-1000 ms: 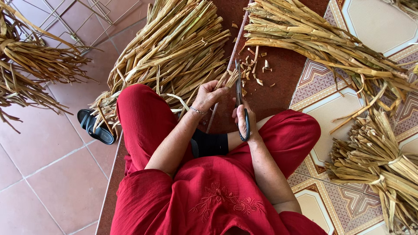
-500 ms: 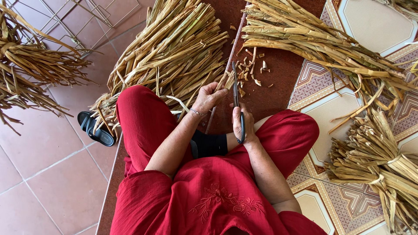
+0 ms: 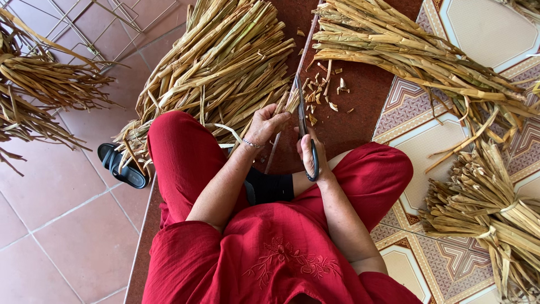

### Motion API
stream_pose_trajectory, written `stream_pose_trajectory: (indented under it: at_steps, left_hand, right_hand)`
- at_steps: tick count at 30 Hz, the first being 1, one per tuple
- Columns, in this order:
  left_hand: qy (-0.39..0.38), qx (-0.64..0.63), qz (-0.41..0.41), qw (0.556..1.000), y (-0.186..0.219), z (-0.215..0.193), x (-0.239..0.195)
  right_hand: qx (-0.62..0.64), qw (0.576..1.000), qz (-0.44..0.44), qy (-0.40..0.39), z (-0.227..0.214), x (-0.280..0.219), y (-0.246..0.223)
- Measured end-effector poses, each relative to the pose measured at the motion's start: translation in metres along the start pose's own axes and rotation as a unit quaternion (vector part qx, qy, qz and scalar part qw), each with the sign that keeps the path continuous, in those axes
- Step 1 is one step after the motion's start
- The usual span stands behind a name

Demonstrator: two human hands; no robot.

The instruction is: The person sits on a tiled floor and uses shears to trim dried plant stalks. They repeatedly pick up stalks, cut off the ends, and place the trimmed pieces into a pile on the right.

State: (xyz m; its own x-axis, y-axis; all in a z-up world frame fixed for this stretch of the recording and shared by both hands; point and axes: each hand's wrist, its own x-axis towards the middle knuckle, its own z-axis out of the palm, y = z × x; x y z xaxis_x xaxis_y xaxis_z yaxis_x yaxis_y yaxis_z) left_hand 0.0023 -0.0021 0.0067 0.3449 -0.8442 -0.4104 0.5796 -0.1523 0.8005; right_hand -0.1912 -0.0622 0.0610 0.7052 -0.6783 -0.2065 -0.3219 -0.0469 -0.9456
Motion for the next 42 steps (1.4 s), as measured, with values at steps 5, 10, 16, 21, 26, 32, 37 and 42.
stream_pose_trajectory:
  at_steps: [5, 10, 16, 21, 26, 32, 37, 42]
  left_hand:
    - [0.029, 0.022, 0.011, 0.999, 0.003, -0.003, 0.003]
    - [0.026, 0.024, 0.021, 0.999, 0.003, -0.002, 0.002]
    - [0.048, 0.031, 0.022, 0.998, 0.013, 0.001, -0.003]
    - [0.033, 0.032, 0.018, 0.999, 0.008, 0.001, -0.003]
    - [0.009, -0.001, 0.010, 1.000, 0.004, 0.001, -0.001]
    - [0.010, 0.015, -0.006, 1.000, 0.009, 0.000, -0.002]
    - [0.015, 0.022, -0.007, 1.000, 0.009, 0.000, -0.002]
    - [0.010, 0.014, -0.017, 1.000, 0.003, 0.001, -0.002]
  right_hand:
    - [-0.035, 0.999, 0.011, -0.001, -0.001, -0.006, -0.001]
    - [-0.075, 0.997, 0.025, -0.004, -0.002, -0.006, -0.002]
    - [-0.114, 0.993, -0.014, -0.006, -0.001, -0.006, -0.006]
    - [-0.076, 0.997, 0.024, -0.001, -0.002, -0.008, -0.012]
    - [-0.065, 0.998, 0.025, 0.000, 0.000, -0.009, -0.013]
    - [-0.043, 0.999, 0.032, 0.009, 0.006, -0.011, -0.015]
    - [-0.048, 0.999, 0.005, 0.001, 0.004, -0.005, -0.020]
    - [-0.020, 0.999, 0.037, 0.011, 0.003, -0.004, -0.013]
